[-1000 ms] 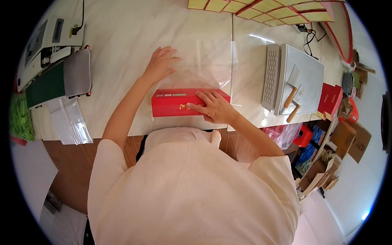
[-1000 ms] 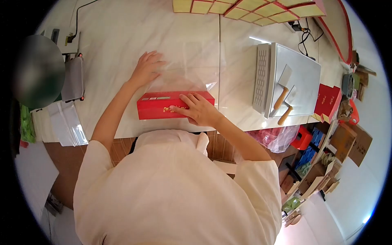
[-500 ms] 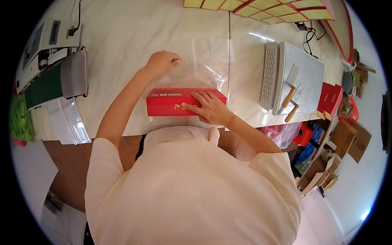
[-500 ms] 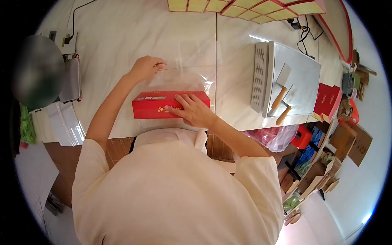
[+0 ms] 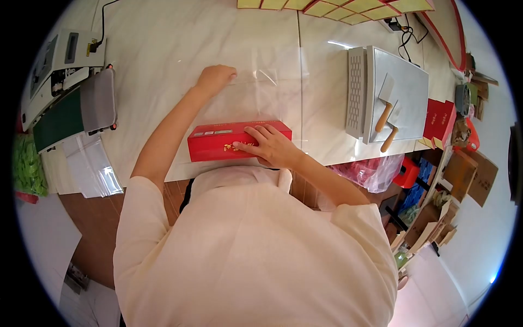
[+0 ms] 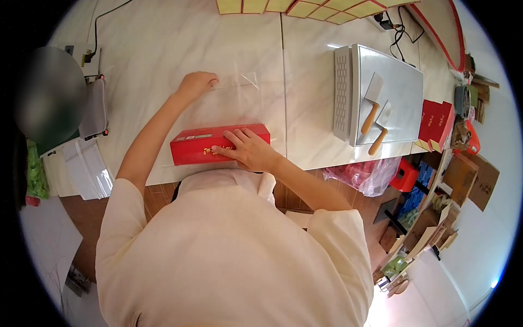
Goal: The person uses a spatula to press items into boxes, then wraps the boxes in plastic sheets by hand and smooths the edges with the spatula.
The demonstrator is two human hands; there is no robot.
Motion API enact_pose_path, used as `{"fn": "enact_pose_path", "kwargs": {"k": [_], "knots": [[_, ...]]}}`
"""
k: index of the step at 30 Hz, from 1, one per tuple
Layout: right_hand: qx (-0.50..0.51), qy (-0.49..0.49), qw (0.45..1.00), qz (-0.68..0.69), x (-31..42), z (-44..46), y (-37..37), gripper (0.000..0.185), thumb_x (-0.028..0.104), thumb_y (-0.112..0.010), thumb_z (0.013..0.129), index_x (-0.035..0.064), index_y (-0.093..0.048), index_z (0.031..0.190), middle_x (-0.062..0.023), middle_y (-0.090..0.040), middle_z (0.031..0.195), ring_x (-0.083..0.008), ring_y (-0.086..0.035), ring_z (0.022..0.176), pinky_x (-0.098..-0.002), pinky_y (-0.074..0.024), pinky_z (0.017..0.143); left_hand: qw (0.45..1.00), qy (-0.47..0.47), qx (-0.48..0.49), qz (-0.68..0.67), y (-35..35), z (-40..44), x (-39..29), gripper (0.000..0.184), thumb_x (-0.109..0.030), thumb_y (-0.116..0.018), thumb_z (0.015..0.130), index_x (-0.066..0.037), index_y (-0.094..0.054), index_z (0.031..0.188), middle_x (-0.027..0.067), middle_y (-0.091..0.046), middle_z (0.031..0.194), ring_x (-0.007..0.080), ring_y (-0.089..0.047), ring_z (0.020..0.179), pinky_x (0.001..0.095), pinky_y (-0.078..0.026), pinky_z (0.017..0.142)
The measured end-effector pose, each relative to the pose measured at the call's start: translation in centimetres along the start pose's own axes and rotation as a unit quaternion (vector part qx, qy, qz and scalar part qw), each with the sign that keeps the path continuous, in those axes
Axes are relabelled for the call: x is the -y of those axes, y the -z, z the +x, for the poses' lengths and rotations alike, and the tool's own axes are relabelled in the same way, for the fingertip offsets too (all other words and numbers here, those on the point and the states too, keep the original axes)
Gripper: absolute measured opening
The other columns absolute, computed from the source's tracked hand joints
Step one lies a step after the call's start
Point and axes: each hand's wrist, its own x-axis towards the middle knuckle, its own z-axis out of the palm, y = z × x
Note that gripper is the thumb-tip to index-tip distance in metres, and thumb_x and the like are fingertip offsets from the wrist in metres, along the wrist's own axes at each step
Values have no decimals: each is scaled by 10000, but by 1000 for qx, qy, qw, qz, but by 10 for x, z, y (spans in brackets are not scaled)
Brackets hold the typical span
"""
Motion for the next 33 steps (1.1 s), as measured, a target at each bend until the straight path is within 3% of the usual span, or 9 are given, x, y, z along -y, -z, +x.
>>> {"fn": "enact_pose_path", "kwargs": {"k": [4, 6, 10, 15, 22, 27, 29, 33], "knots": [[-6, -9, 1000, -9, 0, 0, 1, 764, 173, -737, 741, 255, -430, 1437, -176, -490, 1302, -322, -525, 1101, -437, -424, 972, 1000, -19, -17, 8, 10, -15, -15, 166, -207, -566, 888, -116, -691, 947, 97, -689, 883, 314, -649, 820, 423, -509, 730], [-4, -5, 1000, -12, -1, 1, 5, 744, 182, -725, 757, 241, -430, 1437, -181, -490, 1297, -326, -516, 1102, -440, -414, 981, 992, -64, 34, 104, 25, -26, -34, 192, -172, -564, 872, -103, -687, 1002, 67, -699, 982, 274, -659, 880, 396, -530, 750], [-16, -13, 999, -25, -8, 8, 14, 759, 152, -739, 733, 235, -441, 1426, -189, -493, 1283, -335, -519, 1112, -447, -417, 995, 981, -117, 20, 152, 51, -68, -69, 252, -143, -576, 845, -94, -669, 1074, 41, -687, 1090, 237, -657, 952, 360, -546, 755], [-46, -19, 998, -49, -14, 17, 21, 763, 124, -747, 715, 218, -455, 1414, -183, -486, 1287, -336, -516, 1126, -449, -421, 999, 975, -162, -109, 105, 55, -101, -73, 335, -101, -613, 784, -79, -655, 1116, 33, -682, 1100, 209, -655, 982, 337, -561, 736], [-80, -53, 994, -54, -14, 18, 19, 721, 107, -741, 709, 153, -487, 1382, -154, -486, 1298, -329, -507, 1149, -441, -422, 998, 969, -155, -154, 115, 34, -126, -75, 346, -89, -604, 790, -67, -661, 1130, 52, -676, 1139, 207, -657, 1002, 311, -565, 733], [-130, -75, 987, -51, -9, 10, -1, 706, 79, -747, 707, 167, -509, 1366, -143, -506, 1262, -329, -521, 1134, -461, -433, 988, 961, -140, -210, 113, 18, -135, -78, 361, -103, -579, 817, -39, -641, 1167, 69, -651, 1178, 213, -619, 1093, 331, -507, 850], [-220, -65, 960, -158, -3, 7, -10, 684, 61, -724, 727, 172, -509, 1367, -143, -515, 1269, -329, -520, 1157, -459, -424, 1014, 961, -140, -213, 109, 15, -137, -79, 357, -98, -575, 819, -37, -643, 1164, 69, -650, 1184, 213, -616, 1103, 338, -502, 861], [-255, -66, 941, -214, 10, 18, 2, 733, 112, -675, 766, 173, -421, 1451, -143, -504, 1298, -313, -502, 1182, -488, -375, 1075, 959, -139, -224, 101, 9, -142, -77, 345, -84, -564, 824, -35, -652, 1154, 67, -643, 1208, 209, -608, 1125, 346, -500, 867]]}}
